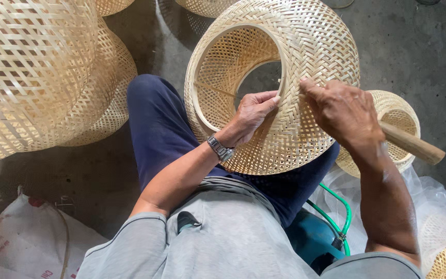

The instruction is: The person sits cross-legged and uses a small hammer to tap a wooden rim onto the edge of a woven basket. They rotate the basket repeatedly to secure the rim along its entire circumference.

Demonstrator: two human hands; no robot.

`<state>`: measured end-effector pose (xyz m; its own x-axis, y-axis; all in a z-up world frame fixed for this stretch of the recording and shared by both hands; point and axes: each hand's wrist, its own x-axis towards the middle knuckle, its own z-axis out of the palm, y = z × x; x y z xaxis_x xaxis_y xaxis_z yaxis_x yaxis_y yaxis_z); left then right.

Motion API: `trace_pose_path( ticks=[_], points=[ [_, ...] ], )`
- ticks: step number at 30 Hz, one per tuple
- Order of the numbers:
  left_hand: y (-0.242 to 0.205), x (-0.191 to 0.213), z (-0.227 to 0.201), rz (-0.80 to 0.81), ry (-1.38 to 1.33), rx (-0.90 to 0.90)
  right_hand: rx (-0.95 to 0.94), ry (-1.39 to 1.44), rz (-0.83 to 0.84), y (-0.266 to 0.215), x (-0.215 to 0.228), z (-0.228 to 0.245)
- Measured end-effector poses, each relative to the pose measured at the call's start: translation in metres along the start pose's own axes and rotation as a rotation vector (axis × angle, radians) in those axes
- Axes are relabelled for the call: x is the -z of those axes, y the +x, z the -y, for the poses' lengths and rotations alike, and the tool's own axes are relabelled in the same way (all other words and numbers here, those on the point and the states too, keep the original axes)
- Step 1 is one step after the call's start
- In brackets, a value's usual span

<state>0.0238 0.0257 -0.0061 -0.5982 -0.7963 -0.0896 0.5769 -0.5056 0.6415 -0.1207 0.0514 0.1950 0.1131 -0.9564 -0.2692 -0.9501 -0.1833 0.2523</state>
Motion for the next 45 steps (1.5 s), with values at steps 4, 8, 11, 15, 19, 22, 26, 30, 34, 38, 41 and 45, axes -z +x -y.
trace_pose_path(
  ticks=[4, 8, 11, 15, 19, 22, 26, 30, 34, 38, 41, 45],
  points=[
    [0.001, 0.001, 0.000, 0.009, -0.019, 0.006, 0.050, -0.083, -0.166, -0.005, -0.014, 0.004],
    [0.002, 0.002, 0.000, 0.009, -0.025, -0.001, 0.032, -0.156, -0.198, -0.010, -0.023, -0.011],
    [0.002, 0.002, -0.002, 0.003, -0.015, 0.019, 0.008, -0.170, -0.386, -0.011, -0.035, -0.039],
    [0.006, 0.007, 0.001, -0.033, 0.042, -0.001, -0.240, 0.545, -0.552, -0.011, -0.068, -0.108],
    [0.016, 0.020, -0.007, -0.022, -0.091, -0.042, -0.580, 1.392, -0.426, -0.017, -0.145, -0.148],
    [0.022, 0.032, -0.022, -0.102, -0.123, -0.035, -0.684, 1.957, -0.097, -0.013, -0.220, -0.153],
    [0.025, 0.051, -0.048, -0.181, -0.211, 0.029, -0.254, 2.448, 0.111, -0.028, -0.278, -0.116],
    [0.035, 0.067, -0.056, -0.220, -0.275, 0.064, -0.498, 2.466, 0.047, -0.023, -0.290, -0.070],
    [0.036, 0.084, -0.053, -0.277, -0.244, 0.047, -0.533, 2.480, 0.053, -0.017, -0.282, -0.051],
    [0.032, 0.099, -0.056, -0.233, -0.232, 0.048, -0.425, 2.507, 0.086, -0.019, -0.267, -0.046],
    [0.033, 0.110, -0.058, -0.210, -0.208, 0.060, -0.326, 2.484, 0.026, -0.017, -0.259, -0.043],
    [0.033, 0.119, -0.059, -0.221, -0.114, 0.046, -0.271, 2.466, 0.015, -0.016, -0.246, -0.039]
  ],
)
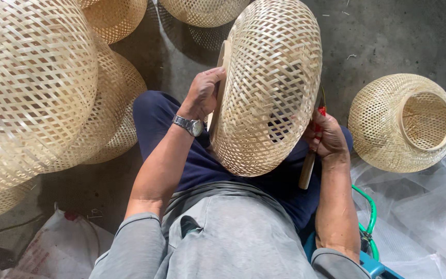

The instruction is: The person sits cross-legged and uses a small hammer to tap a wooden rim onto the edge of a woven basket. They rotate the basket repeatedly to secure the rim along its entire circumference.

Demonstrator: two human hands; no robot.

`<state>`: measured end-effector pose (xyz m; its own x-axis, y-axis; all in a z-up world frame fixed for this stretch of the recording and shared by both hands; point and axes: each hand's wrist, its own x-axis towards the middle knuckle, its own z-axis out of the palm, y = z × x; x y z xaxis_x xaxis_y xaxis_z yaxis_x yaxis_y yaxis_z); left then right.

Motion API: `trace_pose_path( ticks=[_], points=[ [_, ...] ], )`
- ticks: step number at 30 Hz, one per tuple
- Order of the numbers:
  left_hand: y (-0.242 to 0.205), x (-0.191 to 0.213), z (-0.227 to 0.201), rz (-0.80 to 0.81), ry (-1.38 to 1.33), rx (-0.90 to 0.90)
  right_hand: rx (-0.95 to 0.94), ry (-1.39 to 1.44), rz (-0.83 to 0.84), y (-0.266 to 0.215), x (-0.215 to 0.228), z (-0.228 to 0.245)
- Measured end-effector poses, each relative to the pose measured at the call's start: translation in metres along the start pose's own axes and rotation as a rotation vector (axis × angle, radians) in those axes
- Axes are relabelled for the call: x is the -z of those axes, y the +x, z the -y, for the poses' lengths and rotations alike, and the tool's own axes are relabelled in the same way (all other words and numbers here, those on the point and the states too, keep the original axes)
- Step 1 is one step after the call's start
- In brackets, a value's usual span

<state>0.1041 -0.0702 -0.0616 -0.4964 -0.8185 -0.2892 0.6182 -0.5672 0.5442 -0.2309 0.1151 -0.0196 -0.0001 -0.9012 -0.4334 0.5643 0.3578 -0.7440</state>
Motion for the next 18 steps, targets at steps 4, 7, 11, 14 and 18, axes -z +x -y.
trace_pose_path(
  ticks=[4, 7, 11, 14, 18],
  points=[
    [-0.005, 0.001, -0.004, 0.002, -0.012, 0.030, 0.027, -0.100, -0.043, -0.005, -0.021, 0.007],
    [-0.003, 0.003, -0.005, 0.009, -0.019, 0.028, 0.011, -0.124, -0.078, -0.005, -0.028, 0.009],
    [0.002, 0.008, -0.002, 0.031, -0.052, 0.024, 0.049, -0.078, 0.004, -0.002, -0.029, 0.008],
    [0.007, 0.013, 0.000, 0.030, -0.058, 0.011, 0.058, -0.078, 0.006, 0.000, -0.033, 0.009],
    [0.008, 0.017, 0.006, 0.051, -0.056, -0.029, 0.093, -0.104, 0.009, 0.003, -0.042, 0.014]
  ],
)
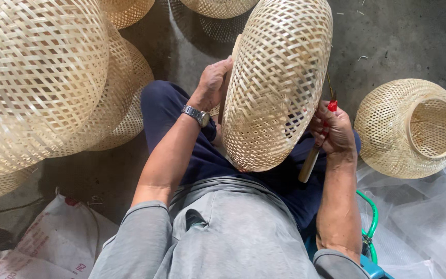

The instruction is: The person sits cross-legged and uses a small hammer to tap a wooden rim onto the edge of a woven basket. They rotate the basket repeatedly to secure the rim along its entire circumference.

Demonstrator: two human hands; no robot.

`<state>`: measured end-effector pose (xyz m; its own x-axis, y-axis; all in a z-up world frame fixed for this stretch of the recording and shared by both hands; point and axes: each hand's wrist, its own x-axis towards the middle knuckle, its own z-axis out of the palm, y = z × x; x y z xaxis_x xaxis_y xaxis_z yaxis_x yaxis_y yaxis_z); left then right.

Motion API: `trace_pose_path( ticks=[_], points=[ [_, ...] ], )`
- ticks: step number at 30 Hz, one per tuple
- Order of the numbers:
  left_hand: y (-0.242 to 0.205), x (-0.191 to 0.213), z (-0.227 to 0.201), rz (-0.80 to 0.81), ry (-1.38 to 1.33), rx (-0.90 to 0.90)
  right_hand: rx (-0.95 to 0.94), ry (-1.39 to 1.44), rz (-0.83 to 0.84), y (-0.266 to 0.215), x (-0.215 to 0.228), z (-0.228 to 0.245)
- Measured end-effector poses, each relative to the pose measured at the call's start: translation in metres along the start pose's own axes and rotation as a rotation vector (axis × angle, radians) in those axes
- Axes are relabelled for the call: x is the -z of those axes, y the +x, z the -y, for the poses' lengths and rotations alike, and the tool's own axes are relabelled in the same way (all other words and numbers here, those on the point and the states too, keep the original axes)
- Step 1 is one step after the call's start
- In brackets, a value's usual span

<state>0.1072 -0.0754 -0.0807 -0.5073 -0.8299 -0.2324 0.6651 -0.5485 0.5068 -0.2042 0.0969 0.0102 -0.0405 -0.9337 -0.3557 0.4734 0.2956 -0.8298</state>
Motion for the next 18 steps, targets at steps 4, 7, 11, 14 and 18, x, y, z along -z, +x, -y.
trace_pose_path(
  ticks=[4, 7, 11, 14, 18],
  points=[
    [-0.005, 0.003, 0.008, -0.020, 0.002, 0.031, 0.032, -0.017, -0.033, 0.007, -0.006, 0.007],
    [-0.018, 0.005, 0.012, -0.024, 0.112, 0.017, 0.067, 0.059, 0.027, 0.011, -0.005, 0.012],
    [-0.031, -0.008, 0.012, -0.003, 0.083, -0.002, 0.074, 0.054, 0.018, 0.015, -0.004, 0.015],
    [-0.039, -0.021, 0.012, 0.003, 0.124, -0.012, 0.089, -0.027, -0.062, 0.013, 0.000, 0.015],
    [-0.043, -0.036, 0.013, 0.055, 0.068, -0.008, 0.084, -0.131, -0.135, 0.007, 0.008, 0.021]
  ],
)
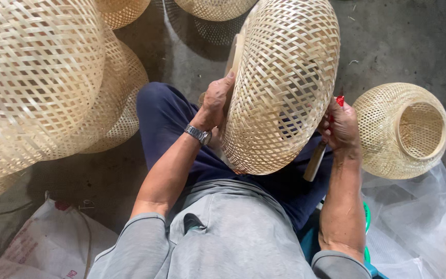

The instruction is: The person sits cross-legged and uses a small hammer to tap a wooden rim onto the edge of a woven basket. They rotate the basket repeatedly to secure the rim along its entire circumference.

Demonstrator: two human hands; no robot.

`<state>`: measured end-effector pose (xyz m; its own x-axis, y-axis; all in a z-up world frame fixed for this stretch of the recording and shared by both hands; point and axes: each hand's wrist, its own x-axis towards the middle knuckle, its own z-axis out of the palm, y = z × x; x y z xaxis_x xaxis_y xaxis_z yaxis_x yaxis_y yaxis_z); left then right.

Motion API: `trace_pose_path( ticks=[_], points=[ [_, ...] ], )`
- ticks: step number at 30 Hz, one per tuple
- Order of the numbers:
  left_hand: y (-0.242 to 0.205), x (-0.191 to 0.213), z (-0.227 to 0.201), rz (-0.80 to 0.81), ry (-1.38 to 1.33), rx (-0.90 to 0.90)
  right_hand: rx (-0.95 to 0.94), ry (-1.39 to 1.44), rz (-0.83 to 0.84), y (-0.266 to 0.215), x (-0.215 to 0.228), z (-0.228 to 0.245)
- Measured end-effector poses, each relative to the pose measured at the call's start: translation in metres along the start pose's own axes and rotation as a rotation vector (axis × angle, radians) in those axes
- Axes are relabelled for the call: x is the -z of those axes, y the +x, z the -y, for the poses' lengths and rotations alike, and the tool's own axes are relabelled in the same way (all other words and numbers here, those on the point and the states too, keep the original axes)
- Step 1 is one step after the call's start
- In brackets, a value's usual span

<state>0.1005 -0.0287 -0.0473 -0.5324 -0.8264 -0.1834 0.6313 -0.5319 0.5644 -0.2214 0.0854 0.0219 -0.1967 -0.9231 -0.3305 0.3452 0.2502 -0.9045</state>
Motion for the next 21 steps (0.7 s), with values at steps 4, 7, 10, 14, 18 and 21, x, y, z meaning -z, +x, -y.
trace_pose_path(
  ticks=[4, 7, 10, 14, 18, 21],
  points=[
    [-0.003, -0.006, 0.004, -0.022, 0.012, -0.006, 0.012, -0.317, -0.211, -0.015, -0.019, 0.033],
    [-0.001, -0.008, 0.010, -0.065, 0.009, -0.022, 0.136, -0.734, -0.251, -0.053, -0.043, 0.058],
    [0.001, -0.007, 0.016, -0.129, 0.044, -0.028, 0.584, -1.201, -0.014, -0.062, -0.062, 0.075],
    [0.003, -0.004, 0.023, -0.150, 0.014, -0.040, 0.669, -1.471, 0.075, -0.070, -0.084, 0.086],
    [0.000, -0.005, 0.024, -0.182, 0.020, -0.011, 0.623, -1.607, 0.076, -0.070, -0.104, 0.092],
    [-0.002, -0.007, 0.024, -0.190, 0.026, 0.004, 0.627, -1.667, 0.068, -0.069, -0.110, 0.094]
  ],
)
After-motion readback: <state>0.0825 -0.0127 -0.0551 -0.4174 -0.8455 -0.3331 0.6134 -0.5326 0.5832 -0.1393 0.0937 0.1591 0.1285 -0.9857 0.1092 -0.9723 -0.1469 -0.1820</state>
